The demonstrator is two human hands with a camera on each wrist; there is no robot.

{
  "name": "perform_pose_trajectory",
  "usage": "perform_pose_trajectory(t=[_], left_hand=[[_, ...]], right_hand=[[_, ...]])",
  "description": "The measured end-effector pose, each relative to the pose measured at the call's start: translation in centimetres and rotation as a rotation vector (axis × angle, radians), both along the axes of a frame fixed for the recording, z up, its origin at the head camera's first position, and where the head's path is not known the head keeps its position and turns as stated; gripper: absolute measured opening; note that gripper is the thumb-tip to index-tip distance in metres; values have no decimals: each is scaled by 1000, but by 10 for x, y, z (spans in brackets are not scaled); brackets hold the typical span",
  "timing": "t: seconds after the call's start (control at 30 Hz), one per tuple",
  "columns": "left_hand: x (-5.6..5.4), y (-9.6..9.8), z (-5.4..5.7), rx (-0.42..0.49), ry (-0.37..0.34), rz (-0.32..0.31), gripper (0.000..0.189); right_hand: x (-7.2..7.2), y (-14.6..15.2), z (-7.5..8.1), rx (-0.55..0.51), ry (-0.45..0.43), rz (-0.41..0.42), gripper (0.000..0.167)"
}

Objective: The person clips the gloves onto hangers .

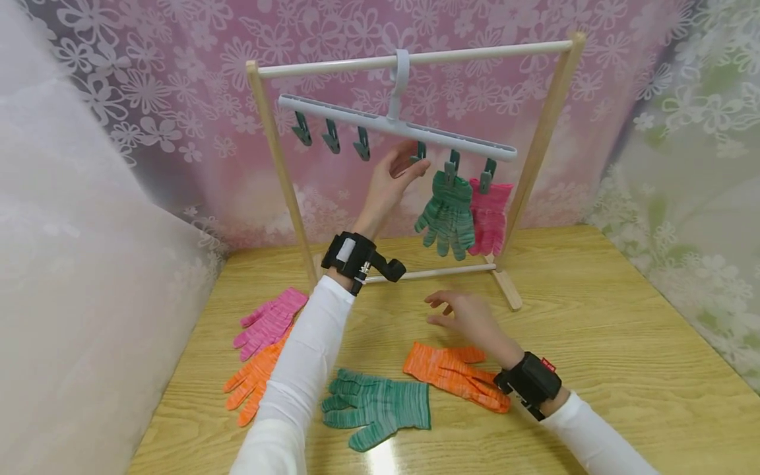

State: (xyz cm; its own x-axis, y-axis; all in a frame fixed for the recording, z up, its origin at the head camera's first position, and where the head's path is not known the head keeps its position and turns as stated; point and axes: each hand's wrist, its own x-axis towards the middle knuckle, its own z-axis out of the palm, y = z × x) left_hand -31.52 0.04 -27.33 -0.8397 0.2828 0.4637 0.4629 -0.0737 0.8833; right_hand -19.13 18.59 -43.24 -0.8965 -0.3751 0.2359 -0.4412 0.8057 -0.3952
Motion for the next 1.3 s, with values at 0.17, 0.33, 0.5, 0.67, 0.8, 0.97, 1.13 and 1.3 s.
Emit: perform_pose_trajectory(t=[0.17,0.33,0.5,0.67,0.8,0.97,1.13,1.3], left_hand=[[-1,-10,7,-7,-4,-58,56],[-4,-18,7,-65,10,-91,53],[-4,-19,10,-81,45,-106,50],[-3,-16,13,-51,38,-108,48],[-2,-14,14,-52,35,-102,48],[0,-12,15,-78,30,-83,50],[2,-8,14,-88,43,-58,50],[4,-2,14,-95,53,-42,49]], right_hand=[[8,-7,-4,33,-100,86,44],[18,-12,-8,97,-193,115,54],[23,-15,-11,147,-190,109,53],[21,-14,-16,157,-143,122,44],[18,-14,-19,141,-156,111,36],[17,-16,-18,89,-222,87,33],[18,-17,-18,76,-237,90,30],[16,-16,-19,77,-223,102,26]])
